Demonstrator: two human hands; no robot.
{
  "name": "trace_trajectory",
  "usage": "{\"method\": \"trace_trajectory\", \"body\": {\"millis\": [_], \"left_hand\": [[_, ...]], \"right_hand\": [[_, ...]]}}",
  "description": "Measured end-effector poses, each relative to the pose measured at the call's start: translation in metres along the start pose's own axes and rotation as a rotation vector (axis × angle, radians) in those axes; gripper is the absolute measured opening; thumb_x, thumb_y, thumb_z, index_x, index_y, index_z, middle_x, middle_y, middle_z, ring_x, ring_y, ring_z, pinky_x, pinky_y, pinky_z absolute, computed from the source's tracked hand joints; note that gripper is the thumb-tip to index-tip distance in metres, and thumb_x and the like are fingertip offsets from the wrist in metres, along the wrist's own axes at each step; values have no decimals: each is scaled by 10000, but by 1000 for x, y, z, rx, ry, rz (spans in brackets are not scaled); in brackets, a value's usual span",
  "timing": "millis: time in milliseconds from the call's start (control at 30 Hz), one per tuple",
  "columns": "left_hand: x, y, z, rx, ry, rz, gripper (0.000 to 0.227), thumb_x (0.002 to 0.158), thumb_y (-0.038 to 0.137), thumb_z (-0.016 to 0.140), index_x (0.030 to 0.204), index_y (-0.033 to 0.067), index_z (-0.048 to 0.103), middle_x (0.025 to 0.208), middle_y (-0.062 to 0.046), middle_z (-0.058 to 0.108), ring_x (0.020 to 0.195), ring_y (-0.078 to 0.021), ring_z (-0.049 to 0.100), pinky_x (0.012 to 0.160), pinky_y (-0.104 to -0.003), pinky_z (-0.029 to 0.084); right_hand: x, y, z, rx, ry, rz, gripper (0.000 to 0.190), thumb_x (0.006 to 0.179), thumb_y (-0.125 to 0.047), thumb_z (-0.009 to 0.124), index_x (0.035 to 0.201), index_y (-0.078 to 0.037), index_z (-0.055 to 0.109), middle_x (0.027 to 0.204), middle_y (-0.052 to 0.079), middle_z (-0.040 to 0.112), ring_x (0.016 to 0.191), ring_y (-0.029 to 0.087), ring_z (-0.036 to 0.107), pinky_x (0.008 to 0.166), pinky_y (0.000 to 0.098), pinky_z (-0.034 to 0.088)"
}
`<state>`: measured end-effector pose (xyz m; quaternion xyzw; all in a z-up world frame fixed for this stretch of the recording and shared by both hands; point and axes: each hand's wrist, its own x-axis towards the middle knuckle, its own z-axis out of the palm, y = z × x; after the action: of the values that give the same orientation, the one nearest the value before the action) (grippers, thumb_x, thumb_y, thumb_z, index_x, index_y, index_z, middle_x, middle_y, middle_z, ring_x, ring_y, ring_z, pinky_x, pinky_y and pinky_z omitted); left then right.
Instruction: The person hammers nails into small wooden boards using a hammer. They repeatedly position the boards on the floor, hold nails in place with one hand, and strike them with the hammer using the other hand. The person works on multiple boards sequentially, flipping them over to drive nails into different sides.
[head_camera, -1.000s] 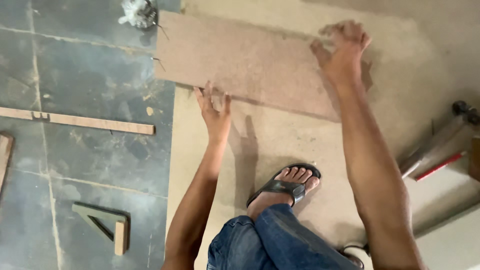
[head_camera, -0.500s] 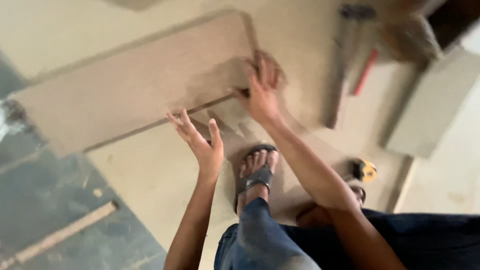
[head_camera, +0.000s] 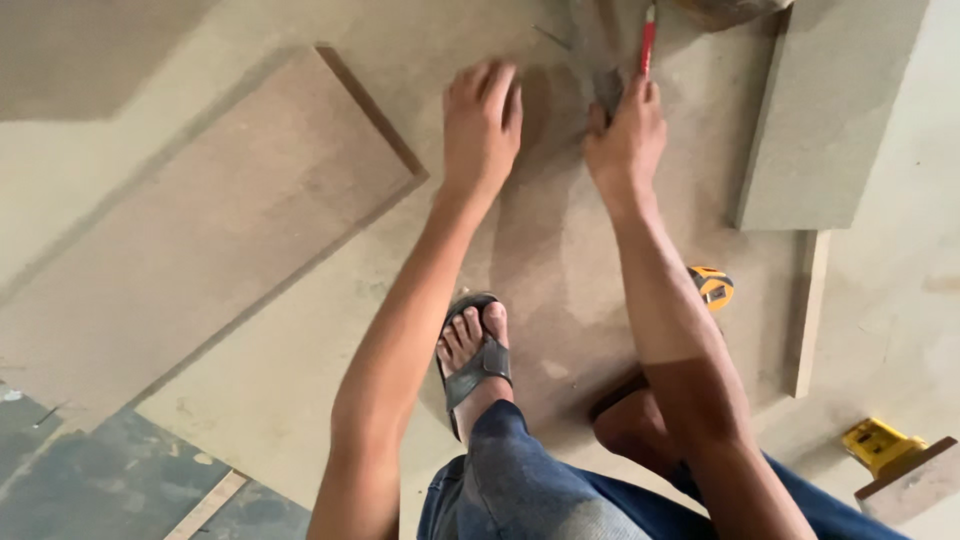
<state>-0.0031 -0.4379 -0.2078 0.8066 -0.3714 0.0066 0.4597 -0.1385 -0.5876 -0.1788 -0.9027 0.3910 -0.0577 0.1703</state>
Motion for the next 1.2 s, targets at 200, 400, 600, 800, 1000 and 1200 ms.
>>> {"method": "trace_trajectory", "body": {"millis": [200, 400, 600, 800, 1000, 1200], "left_hand": [[41, -25, 61, 239, -72, 68, 309, 894, 31, 686, 1187, 125, 653, 1297, -109, 568, 1203, -340, 562, 1022, -464, 462], [16, -16, 38, 350, -134, 45, 261, 907, 43, 658, 1162, -12, 643, 1166, -194, 607, 1114, -371, 591, 986, -483, 484], [-32, -21, -71, -333, 236, -439, 143, 1054, 58, 583, 1169, 45, 666, 1062, -104, 715, 788, -166, 699, 650, -297, 589], [-41, -71, -129, -322, 449, -401, 99, 1036, 64, 686, 1124, 30, 656, 933, -71, 705, 841, -156, 695, 799, -318, 581], [-21, -120, -123, -120, 494, -192, 143, 968, 82, 797, 1046, 29, 690, 1017, -79, 741, 903, -235, 729, 799, -332, 587], [-18, -126, -121, -306, 336, -407, 106, 1018, 86, 712, 1079, 1, 693, 910, -71, 747, 765, -210, 734, 672, -309, 552]], "right_hand": [[4, 4, -26, 867, -258, 366, 267, 1087, -234, 539, 1209, -8, 614, 859, 60, 666, 607, 164, 605, 507, 343, 498], [-22, -12, -24, 1325, -484, 564, 334, 1072, -335, 546, 1224, -42, 595, 790, 33, 590, 545, 112, 531, 459, 282, 449], [-24, -54, 2, 1304, -621, 536, 290, 1023, -308, 631, 1191, -78, 577, 755, 23, 557, 529, 117, 529, 448, 292, 445], [-17, -97, 19, 1240, -704, 478, 253, 1001, -257, 680, 1144, -73, 580, 760, 30, 564, 539, 124, 533, 468, 300, 460], [5, -121, 39, 1192, -792, 431, 276, 993, -289, 718, 1088, -91, 551, 778, 36, 579, 547, 137, 545, 488, 316, 485], [12, -131, 49, 1187, -814, 407, 290, 980, -301, 722, 1109, -86, 575, 769, 49, 586, 548, 143, 550, 498, 320, 493]]}}
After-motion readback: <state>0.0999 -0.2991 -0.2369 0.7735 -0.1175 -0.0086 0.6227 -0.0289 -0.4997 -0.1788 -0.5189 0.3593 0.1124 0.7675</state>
